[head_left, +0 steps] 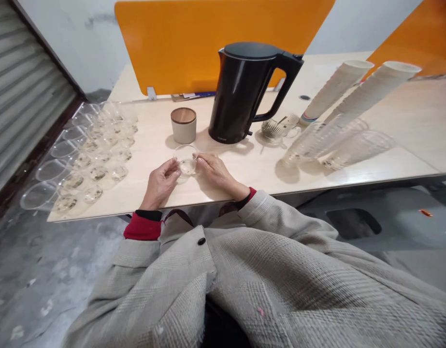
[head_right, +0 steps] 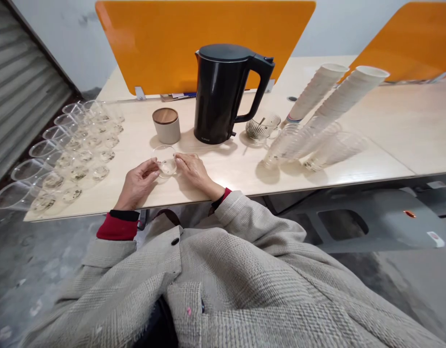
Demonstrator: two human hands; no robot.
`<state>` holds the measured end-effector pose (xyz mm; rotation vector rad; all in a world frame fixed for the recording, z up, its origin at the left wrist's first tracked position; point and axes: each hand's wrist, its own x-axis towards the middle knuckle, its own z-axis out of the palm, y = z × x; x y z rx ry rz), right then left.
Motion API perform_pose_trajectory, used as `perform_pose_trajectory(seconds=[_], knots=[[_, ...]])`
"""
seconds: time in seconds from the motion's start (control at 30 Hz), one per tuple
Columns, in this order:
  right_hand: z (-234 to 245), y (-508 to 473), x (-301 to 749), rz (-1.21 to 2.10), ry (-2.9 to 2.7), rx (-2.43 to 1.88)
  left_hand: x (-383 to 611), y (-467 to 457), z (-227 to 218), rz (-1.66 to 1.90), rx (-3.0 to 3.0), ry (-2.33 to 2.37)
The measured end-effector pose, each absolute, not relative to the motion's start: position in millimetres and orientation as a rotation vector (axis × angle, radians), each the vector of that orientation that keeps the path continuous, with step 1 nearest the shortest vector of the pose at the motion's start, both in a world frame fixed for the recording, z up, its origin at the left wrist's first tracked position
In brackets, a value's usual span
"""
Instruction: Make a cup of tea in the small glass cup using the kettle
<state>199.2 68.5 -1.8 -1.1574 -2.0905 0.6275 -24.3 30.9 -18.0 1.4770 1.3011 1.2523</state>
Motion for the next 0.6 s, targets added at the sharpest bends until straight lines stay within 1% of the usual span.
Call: perform_pose_trajectory(seconds=[0.2, 0.33, 0.47, 0.6], knots=[[5, 62, 200, 0.501, -2.188, -1.344, -20, 27, -16, 1.254, 1.521, 1.371], [2, 65, 204, 0.311, -2.125, -1.502, -28, 29, -17, 1.255, 1.667, 1.663], [2, 62, 207, 0.178, -2.111, -1.653, -43, 33, -14, 1.049, 1.903, 1.945], [4, 55, 206, 0.227, -2.189, -1.726, -43, 34, -9, 0.724, 2.074, 1.982]])
